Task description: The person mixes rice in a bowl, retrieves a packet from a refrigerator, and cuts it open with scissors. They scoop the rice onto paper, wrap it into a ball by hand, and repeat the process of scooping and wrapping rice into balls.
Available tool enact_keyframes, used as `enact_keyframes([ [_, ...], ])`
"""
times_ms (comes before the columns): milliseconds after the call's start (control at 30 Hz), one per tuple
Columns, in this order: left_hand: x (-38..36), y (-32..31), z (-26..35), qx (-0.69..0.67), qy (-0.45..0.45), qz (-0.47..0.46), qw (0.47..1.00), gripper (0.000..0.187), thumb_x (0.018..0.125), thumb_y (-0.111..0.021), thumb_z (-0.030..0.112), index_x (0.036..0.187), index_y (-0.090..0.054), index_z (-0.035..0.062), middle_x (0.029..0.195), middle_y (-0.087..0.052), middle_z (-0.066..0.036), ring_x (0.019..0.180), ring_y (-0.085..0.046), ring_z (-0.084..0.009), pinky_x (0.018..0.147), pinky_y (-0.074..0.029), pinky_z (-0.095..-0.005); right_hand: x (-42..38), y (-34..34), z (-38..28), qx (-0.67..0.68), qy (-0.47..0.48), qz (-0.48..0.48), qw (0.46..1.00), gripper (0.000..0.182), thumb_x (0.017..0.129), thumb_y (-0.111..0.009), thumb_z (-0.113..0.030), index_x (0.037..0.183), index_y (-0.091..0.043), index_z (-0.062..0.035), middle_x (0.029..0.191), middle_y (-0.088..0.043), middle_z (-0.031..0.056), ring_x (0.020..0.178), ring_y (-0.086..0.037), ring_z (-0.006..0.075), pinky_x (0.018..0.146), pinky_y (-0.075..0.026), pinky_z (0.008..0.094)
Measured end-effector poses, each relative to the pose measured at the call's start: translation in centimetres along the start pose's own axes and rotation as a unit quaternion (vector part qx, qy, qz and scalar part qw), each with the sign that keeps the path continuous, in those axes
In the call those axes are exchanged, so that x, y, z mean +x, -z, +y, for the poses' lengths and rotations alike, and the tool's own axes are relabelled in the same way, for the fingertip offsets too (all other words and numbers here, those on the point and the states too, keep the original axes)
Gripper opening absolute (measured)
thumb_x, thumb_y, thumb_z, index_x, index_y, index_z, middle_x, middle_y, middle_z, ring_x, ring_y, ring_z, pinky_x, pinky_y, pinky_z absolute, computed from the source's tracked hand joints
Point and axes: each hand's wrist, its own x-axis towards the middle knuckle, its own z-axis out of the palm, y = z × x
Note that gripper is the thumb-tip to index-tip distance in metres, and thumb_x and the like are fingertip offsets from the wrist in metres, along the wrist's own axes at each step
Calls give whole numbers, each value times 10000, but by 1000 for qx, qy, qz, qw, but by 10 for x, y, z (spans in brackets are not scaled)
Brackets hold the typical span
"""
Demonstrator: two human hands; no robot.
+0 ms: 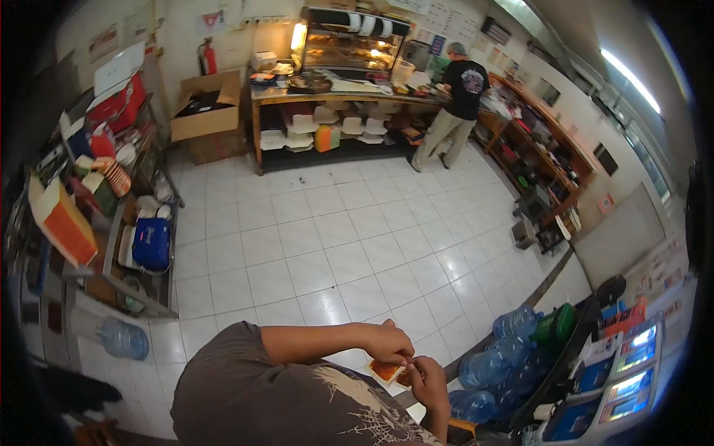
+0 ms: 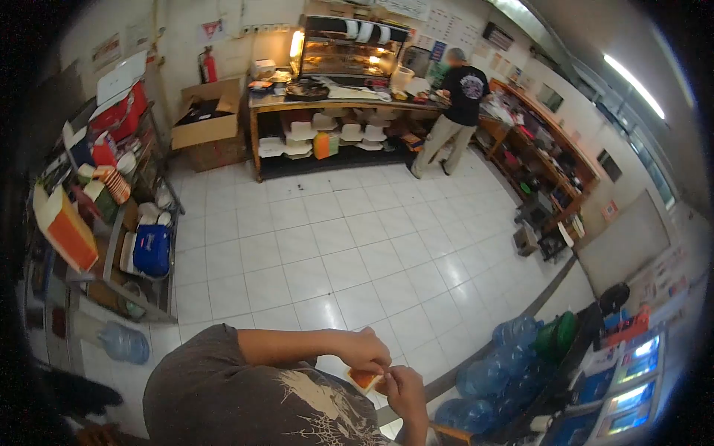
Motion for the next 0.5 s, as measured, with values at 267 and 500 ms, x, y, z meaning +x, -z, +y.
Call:
enact_keyframes([
  [267, 27, 1, -18, -67, -86, 53, 993, 216, 936, -608, 245, 913, -655, 36, 868, -640, -127, 848, -629, -341, 769, -478, -431, 6, 8, 0, 18, -78, 53, 995, 197, 905, -589, -179, 826, -662, -14, 774, -651, 176, 748, -625, 377, 681, -477, 451],
  [500, 55, -1, -16, -156, -161, 62, 973, 221, 968, -580, 218, 910, -621, 8, 816, -588, -134, 771, -592, -317, 717, -470, -384, -6, 10, 17, 114, -142, 151, 972, 220, 913, -584, -164, 780, -639, 3, 665, -597, 106, 628, -589, 196, 600, -451, 343],
])
